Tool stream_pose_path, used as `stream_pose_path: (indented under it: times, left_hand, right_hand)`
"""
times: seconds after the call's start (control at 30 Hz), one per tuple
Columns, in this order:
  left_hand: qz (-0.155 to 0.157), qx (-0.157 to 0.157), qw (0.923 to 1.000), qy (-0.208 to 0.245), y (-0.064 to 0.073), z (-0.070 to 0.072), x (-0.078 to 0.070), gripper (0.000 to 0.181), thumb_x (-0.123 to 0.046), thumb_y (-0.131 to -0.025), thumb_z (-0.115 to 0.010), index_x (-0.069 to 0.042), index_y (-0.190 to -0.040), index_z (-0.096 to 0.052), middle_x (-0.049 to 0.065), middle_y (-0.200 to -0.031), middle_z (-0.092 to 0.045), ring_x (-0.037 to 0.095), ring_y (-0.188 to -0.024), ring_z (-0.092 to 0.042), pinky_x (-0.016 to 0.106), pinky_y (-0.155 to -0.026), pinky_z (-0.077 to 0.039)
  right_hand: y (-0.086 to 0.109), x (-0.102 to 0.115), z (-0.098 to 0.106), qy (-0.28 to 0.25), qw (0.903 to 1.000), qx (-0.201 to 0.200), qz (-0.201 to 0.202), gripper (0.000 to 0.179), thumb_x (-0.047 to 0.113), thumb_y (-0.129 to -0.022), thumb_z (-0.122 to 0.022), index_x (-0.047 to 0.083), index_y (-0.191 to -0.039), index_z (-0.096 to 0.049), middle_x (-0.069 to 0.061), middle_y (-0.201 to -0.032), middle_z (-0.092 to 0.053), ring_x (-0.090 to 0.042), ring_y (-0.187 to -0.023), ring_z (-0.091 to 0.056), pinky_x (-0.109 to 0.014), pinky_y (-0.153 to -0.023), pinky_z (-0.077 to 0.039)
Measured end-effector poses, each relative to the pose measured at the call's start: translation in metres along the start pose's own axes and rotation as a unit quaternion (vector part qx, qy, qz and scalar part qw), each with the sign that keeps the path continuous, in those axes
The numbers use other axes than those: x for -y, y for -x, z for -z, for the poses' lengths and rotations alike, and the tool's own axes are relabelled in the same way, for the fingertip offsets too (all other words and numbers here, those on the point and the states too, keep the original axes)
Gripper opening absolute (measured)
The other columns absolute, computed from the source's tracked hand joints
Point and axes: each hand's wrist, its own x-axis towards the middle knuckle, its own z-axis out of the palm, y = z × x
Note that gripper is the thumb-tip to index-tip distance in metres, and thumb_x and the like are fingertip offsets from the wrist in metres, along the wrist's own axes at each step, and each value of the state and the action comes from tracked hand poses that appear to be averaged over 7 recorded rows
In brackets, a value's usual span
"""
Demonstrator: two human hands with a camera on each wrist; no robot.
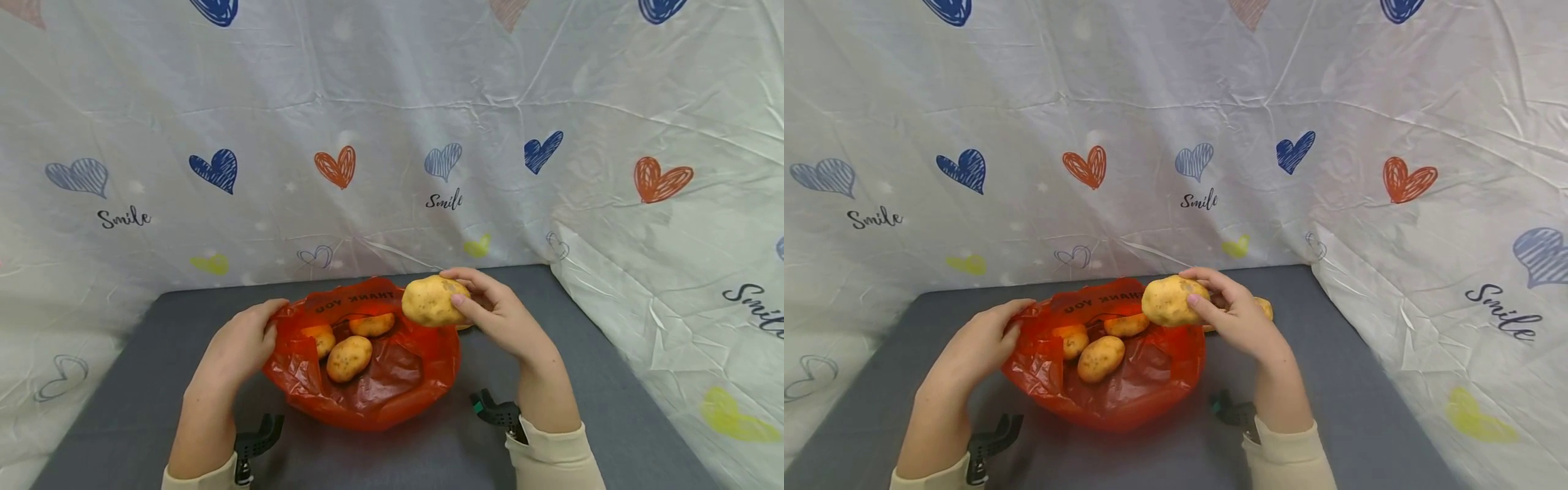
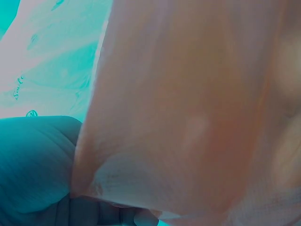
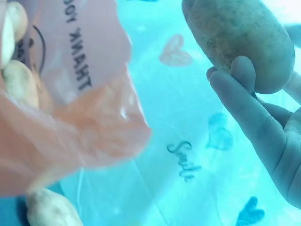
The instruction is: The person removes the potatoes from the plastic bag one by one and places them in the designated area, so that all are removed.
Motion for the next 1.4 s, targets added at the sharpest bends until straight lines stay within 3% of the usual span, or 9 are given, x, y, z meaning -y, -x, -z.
stream_pose_path:
  times: [0.1, 0.33, 0.47, 0.7, 0.83, 0.97, 1.1, 1.27, 1.4]
  left_hand:
    - [0.005, 0.003, 1.0000, -0.001, 0.000, 0.000, 0.000, 0.040, -0.007, -0.092, -0.047, -0.006, -0.132, -0.052, 0.017, -0.124, -0.057, 0.036, -0.109, -0.054, 0.056, -0.088, -0.044]
    - [0.008, 0.005, 1.0000, 0.001, 0.001, 0.001, 0.000, 0.039, -0.008, -0.093, -0.046, -0.006, -0.132, -0.051, 0.016, -0.124, -0.057, 0.035, -0.109, -0.054, 0.056, -0.089, -0.043]
    - [0.008, 0.005, 1.0000, 0.001, 0.002, 0.001, 0.000, 0.039, -0.008, -0.093, -0.046, -0.006, -0.132, -0.051, 0.016, -0.124, -0.057, 0.035, -0.109, -0.054, 0.056, -0.089, -0.043]
    - [-0.001, -0.003, 1.0000, -0.005, 0.001, 0.002, 0.001, 0.039, -0.007, -0.092, -0.048, -0.005, -0.131, -0.052, 0.017, -0.123, -0.058, 0.036, -0.109, -0.055, 0.056, -0.089, -0.043]
    - [0.000, -0.005, 1.0000, -0.007, 0.000, 0.001, 0.001, 0.039, -0.007, -0.092, -0.048, -0.005, -0.131, -0.052, 0.017, -0.123, -0.058, 0.036, -0.108, -0.055, 0.056, -0.090, -0.043]
    - [0.000, -0.005, 1.0000, -0.008, -0.001, 0.001, 0.000, 0.039, -0.007, -0.092, -0.049, -0.005, -0.131, -0.052, 0.018, -0.122, -0.058, 0.036, -0.107, -0.056, 0.056, -0.089, -0.043]
    - [0.001, -0.006, 1.0000, -0.007, 0.000, 0.001, -0.001, 0.038, -0.007, -0.092, -0.049, -0.005, -0.130, -0.053, 0.019, -0.121, -0.059, 0.036, -0.104, -0.056, 0.056, -0.087, -0.045]
    - [0.004, -0.006, 1.0000, -0.006, 0.001, 0.001, -0.001, 0.038, -0.007, -0.093, -0.049, -0.005, -0.131, -0.052, 0.018, -0.121, -0.059, 0.035, -0.104, -0.057, 0.055, -0.086, -0.045]
    - [0.003, -0.006, 1.0000, -0.002, 0.001, 0.000, -0.001, 0.039, -0.007, -0.092, -0.050, -0.005, -0.130, -0.053, 0.018, -0.120, -0.059, 0.035, -0.103, -0.057, 0.055, -0.086, -0.045]
  right_hand:
    - [0.004, -0.002, 0.010, -0.007, 0.9999, -0.009, -0.008, 0.037, 0.010, -0.092, -0.060, 0.011, -0.128, -0.051, -0.016, -0.117, -0.057, -0.031, -0.088, -0.062, -0.037, -0.069, -0.055]
    - [0.012, -0.007, 0.030, 0.043, 0.9979, -0.016, -0.045, 0.040, 0.013, -0.091, -0.062, 0.011, -0.128, -0.045, -0.017, -0.115, -0.056, -0.031, -0.088, -0.062, -0.034, -0.068, -0.054]
    - [0.017, -0.010, 0.038, 0.087, 0.9925, -0.024, -0.082, 0.046, 0.022, -0.092, -0.062, 0.013, -0.131, -0.041, -0.013, -0.116, -0.055, -0.027, -0.091, -0.061, -0.033, -0.071, -0.054]
    - [0.023, -0.020, 0.053, 0.111, 0.9829, -0.029, -0.144, 0.047, 0.029, -0.089, -0.066, 0.011, -0.127, -0.047, -0.011, -0.118, -0.053, -0.027, -0.098, -0.059, -0.034, -0.080, -0.051]
    - [0.025, -0.028, 0.058, 0.149, 0.9706, -0.021, -0.188, 0.046, 0.034, -0.087, -0.067, 0.011, -0.123, -0.049, -0.011, -0.118, -0.051, -0.028, -0.098, -0.054, -0.037, -0.079, -0.048]
    - [0.024, -0.036, 0.059, 0.203, 0.9512, -0.003, -0.232, 0.045, 0.038, -0.086, -0.067, 0.012, -0.120, -0.054, -0.010, -0.113, -0.053, -0.026, -0.098, -0.050, -0.036, -0.078, -0.044]
    - [0.019, -0.046, 0.054, 0.249, 0.9357, 0.027, -0.249, 0.042, 0.032, -0.085, -0.068, 0.010, -0.119, -0.057, -0.009, -0.110, -0.055, -0.025, -0.099, -0.051, -0.037, -0.080, -0.043]
    - [0.010, -0.057, 0.041, 0.273, 0.9158, 0.055, -0.290, 0.046, 0.024, -0.082, -0.071, 0.002, -0.120, -0.056, -0.011, -0.111, -0.056, -0.026, -0.098, -0.052, -0.041, -0.082, -0.044]
    - [0.001, -0.066, 0.032, 0.260, 0.9113, 0.066, -0.312, 0.047, 0.018, -0.083, -0.070, -0.003, -0.121, -0.051, -0.012, -0.103, -0.056, -0.024, -0.089, -0.053, -0.038, -0.076, -0.045]
